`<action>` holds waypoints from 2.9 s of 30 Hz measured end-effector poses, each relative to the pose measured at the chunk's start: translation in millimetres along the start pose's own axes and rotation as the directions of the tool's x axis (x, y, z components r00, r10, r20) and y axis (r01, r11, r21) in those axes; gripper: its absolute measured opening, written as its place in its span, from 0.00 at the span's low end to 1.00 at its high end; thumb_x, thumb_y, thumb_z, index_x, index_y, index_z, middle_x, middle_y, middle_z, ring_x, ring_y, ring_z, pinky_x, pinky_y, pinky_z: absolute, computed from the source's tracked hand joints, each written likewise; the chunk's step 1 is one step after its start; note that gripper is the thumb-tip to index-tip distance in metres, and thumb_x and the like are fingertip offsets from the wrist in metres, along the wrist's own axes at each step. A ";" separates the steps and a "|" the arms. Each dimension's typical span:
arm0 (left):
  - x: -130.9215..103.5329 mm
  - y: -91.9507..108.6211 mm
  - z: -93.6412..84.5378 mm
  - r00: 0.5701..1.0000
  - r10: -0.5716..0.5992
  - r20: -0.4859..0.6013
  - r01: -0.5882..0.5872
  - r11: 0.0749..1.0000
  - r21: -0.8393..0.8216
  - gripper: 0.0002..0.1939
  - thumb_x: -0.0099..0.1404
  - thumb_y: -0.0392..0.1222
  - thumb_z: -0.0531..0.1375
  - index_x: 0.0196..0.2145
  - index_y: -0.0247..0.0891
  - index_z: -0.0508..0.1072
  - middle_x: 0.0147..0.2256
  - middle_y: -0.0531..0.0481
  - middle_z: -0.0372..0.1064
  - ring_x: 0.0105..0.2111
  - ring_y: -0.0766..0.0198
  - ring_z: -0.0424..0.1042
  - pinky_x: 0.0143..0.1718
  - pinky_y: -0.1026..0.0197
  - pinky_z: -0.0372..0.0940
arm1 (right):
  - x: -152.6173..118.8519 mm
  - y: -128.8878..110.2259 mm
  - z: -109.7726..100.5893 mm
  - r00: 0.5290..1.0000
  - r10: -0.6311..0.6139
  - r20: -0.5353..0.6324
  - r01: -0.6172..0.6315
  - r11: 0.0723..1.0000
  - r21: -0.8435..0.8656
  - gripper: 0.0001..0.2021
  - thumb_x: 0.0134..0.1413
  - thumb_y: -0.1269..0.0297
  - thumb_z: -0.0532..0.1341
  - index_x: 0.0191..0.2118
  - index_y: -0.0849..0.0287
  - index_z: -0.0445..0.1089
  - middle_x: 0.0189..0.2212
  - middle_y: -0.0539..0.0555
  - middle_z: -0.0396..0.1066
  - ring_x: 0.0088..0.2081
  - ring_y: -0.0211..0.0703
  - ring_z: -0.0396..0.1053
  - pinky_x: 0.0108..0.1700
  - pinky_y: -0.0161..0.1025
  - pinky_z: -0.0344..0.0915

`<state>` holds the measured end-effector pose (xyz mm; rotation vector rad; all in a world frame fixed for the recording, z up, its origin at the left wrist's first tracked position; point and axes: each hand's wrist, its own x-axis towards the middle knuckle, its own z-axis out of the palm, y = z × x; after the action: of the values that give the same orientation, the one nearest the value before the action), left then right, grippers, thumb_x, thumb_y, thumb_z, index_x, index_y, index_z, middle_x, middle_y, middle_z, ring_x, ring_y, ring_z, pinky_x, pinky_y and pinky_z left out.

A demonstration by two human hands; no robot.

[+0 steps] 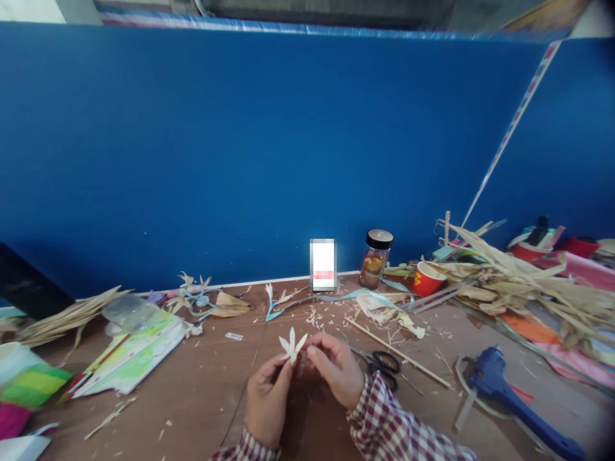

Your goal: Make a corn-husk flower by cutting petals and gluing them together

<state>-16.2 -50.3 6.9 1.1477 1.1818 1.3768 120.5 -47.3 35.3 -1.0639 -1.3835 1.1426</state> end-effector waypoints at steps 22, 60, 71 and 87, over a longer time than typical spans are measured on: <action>1.6 2.8 3.7 0.955 -0.272 0.120 0.297 0.853 -0.429 0.07 0.48 0.38 0.64 0.26 0.33 0.74 0.23 0.52 0.71 0.23 0.71 0.69 0.28 0.68 0.65 | -9.8 -2.5 5.5 0.959 -0.278 0.064 0.284 0.909 -0.305 0.13 0.54 0.69 0.51 0.43 0.55 0.68 0.34 0.53 0.64 0.34 0.38 0.64 0.36 0.34 0.62; -18.9 21.8 17.1 0.867 -0.176 0.466 0.445 0.695 -0.565 0.04 0.54 0.38 0.60 0.25 0.35 0.74 0.51 0.46 0.62 0.46 0.57 0.64 0.43 0.58 0.61 | -42.8 -26.8 2.8 0.996 -0.083 0.015 0.084 0.977 -0.197 0.07 0.51 0.63 0.56 0.27 0.60 0.66 0.22 0.48 0.66 0.24 0.33 0.63 0.27 0.30 0.59; -18.9 22.0 18.9 0.896 -0.214 0.388 0.407 0.746 -0.528 0.05 0.52 0.40 0.62 0.25 0.36 0.72 0.41 0.47 0.70 0.16 0.75 0.63 0.16 0.68 0.61 | -44.1 -1.3 19.4 0.988 0.143 0.058 -0.142 0.990 -0.021 0.11 0.56 0.60 0.50 0.28 0.61 0.61 0.21 0.49 0.66 0.18 0.30 0.60 0.18 0.27 0.53; -9.6 14.0 9.8 0.889 -0.327 0.320 0.457 0.622 -0.635 0.07 0.55 0.35 0.60 0.34 0.38 0.74 0.47 0.48 0.68 0.50 0.59 0.62 0.52 0.57 0.56 | -61.1 -9.2 7.0 0.896 -0.162 0.413 0.436 0.484 -0.758 0.29 0.52 0.60 0.55 0.59 0.56 0.47 0.58 0.51 0.51 0.58 0.46 0.45 0.57 0.44 0.48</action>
<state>-6.6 -59.9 21.1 0.4016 0.6148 1.1756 119.7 -109.5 34.3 -1.2318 -2.3868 0.2873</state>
